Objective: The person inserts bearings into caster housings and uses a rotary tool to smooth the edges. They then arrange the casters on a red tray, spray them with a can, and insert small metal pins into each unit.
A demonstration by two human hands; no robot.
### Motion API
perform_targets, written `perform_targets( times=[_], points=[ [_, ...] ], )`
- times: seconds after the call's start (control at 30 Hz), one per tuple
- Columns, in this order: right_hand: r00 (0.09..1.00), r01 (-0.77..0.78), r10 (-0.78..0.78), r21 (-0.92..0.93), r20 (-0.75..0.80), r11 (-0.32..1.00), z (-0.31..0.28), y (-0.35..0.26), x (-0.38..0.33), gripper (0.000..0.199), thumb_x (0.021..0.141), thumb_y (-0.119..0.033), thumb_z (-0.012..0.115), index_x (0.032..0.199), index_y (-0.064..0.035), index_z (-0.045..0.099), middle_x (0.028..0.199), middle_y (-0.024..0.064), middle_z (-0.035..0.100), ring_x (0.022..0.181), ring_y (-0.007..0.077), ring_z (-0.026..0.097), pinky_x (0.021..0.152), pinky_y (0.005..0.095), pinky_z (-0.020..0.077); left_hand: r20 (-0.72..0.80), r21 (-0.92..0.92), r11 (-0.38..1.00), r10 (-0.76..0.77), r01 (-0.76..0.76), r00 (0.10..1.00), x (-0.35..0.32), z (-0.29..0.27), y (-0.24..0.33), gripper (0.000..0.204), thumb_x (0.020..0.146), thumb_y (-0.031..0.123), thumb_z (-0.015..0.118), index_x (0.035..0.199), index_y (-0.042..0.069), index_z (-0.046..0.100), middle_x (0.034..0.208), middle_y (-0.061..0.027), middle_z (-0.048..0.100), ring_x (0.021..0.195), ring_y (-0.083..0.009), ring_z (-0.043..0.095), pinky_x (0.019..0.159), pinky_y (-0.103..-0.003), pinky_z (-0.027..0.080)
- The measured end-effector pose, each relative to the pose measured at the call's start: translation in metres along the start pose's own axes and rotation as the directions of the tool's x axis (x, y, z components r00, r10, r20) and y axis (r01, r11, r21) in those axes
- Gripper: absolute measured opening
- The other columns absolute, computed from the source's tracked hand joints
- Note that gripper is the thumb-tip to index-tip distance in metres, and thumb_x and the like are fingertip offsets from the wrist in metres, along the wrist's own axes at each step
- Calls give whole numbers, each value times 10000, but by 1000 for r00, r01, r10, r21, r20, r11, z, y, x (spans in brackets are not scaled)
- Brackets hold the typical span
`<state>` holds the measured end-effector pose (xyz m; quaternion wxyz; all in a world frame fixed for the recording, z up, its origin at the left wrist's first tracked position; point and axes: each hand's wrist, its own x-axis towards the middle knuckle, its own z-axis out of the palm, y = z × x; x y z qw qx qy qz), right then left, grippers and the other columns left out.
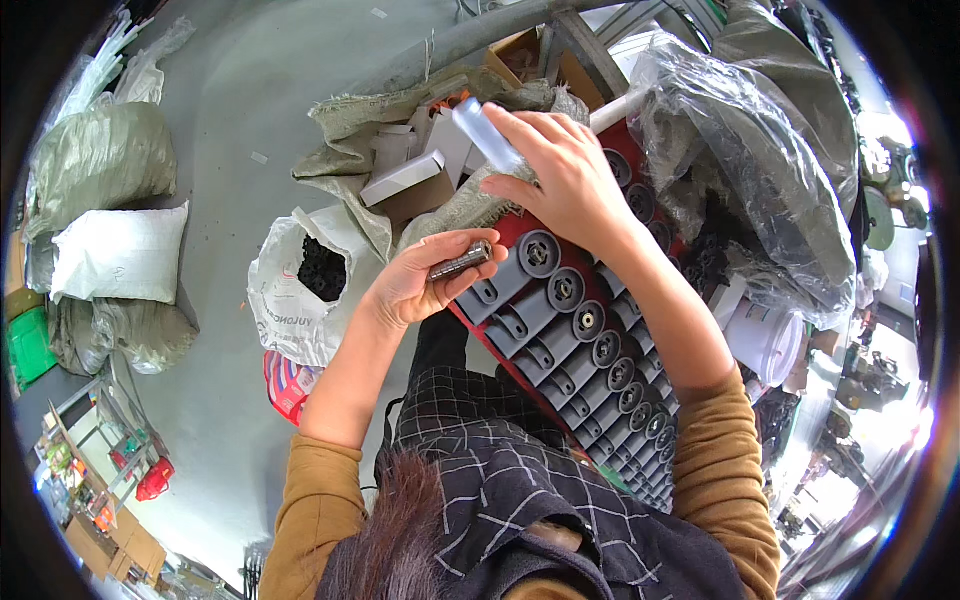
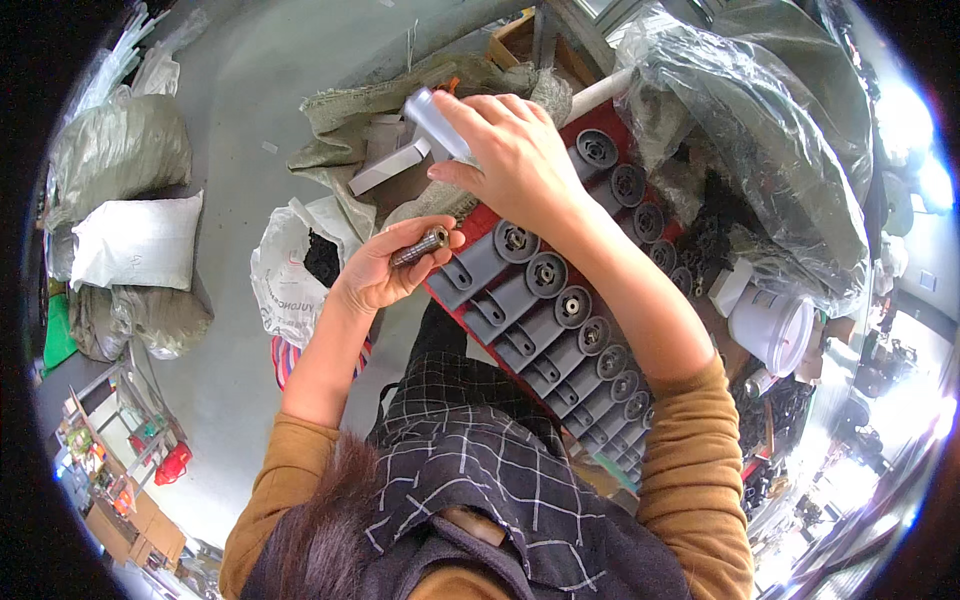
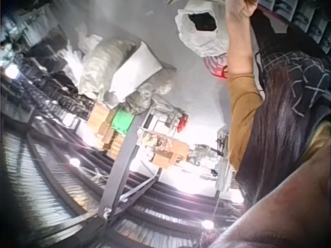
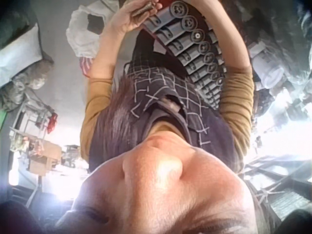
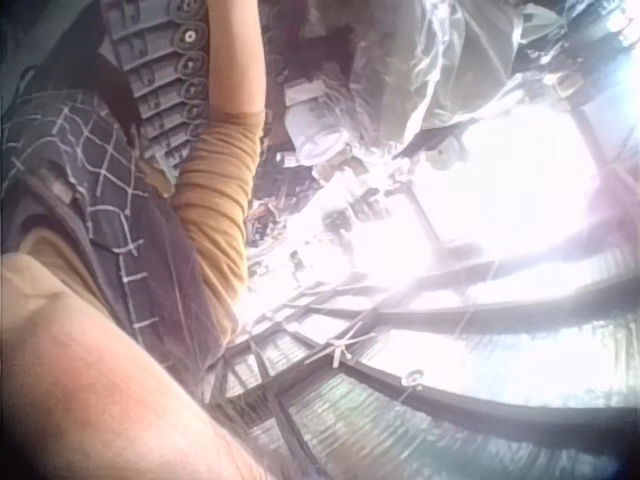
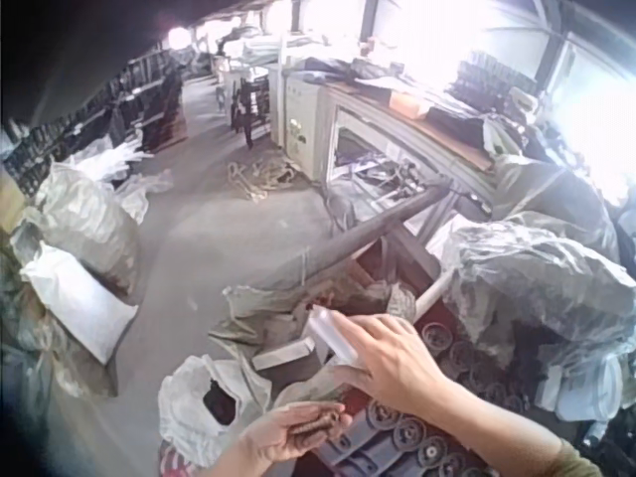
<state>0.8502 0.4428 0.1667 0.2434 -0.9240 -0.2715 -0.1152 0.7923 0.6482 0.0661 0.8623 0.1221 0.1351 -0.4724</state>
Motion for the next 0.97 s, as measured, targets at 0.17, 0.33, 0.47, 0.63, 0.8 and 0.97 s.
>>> perform_targets(
  times=[0.17, 0.33, 0.47, 0.63, 0.8, 0.97],
  points=[
    [967, -251, 240, 142, 90, 958, 34, -23, -61, 276, 758, -303, 747, 798, -56, 632, 807, 93, 596, 818, 291, 572, 751, 396, 440, -241, 153, 983, 139, -104, 961, 0, -3, -11, 304, 964, 123, 565, 1228, -28, 585, 1104, -137, 667, 957, -185, 686, 799, -239, 598],
    [904, -416, 428, 224, -10, 881, 31, -29, -95, 106, 792, -148, 694, 781, -53, 647, 774, 89, 615, 789, 284, 584, 743, 398, 450, -333, 281, 957, 168, -72, 928, 27, 12, -25, 201, 907, 58, 633, 1104, 18, 642, 1057, -121, 689, 950, -169, 688, 791, -244, 599],
    [819, -508, 519, 113, -244, 854, 19, 31, -117, 67, 780, -111, 692, 775, -46, 675, 778, 107, 654, 781, 292, 606, 736, 403, 469, -260, 291, 956, 106, -26, 960, 51, 25, -28, 205, 906, 52, 633, 1107, 17, 641, 1032, -128, 696, 914, -198, 702, 786, -250, 603],
    [802, -576, 521, -146, -291, 805, 34, 142, -123, 77, 769, -120, 706, 787, -54, 671, 794, 82, 623, 796, 293, 573, 753, 400, 443, -299, 332, 942, 63, 42, 952, 73, 34, -34, 204, 901, 51, 642, 1102, 17, 642, 1028, -125, 696, 915, -193, 701, 790, -251, 602],
    [840, -516, 464, -149, -280, 844, 46, 162, -135, 75, 761, -129, 719, 791, -62, 701, 787, 76, 619, 788, 284, 571, 753, 398, 444, -299, 336, 939, 36, 69, 954, 93, 35, -36, 200, 911, 62, 635, 1106, 17, 639, 1037, -133, 693, 918, -199, 701, 781, -246, 603],
    [812, -487, 513, 160, -278, 859, 11, 101, -148, 120, 743, -211, 760, 753, -96, 729, 708, 76, 622, 740, 273, 594, 726, 391, 453, -298, 399, 914, 59, 69, 953, 115, 46, -40, 261, 923, 86, 633, 1175, 28, 602, 1059, -139, 689, 938, -213, 698, 784, -266, 604]
  ],
)
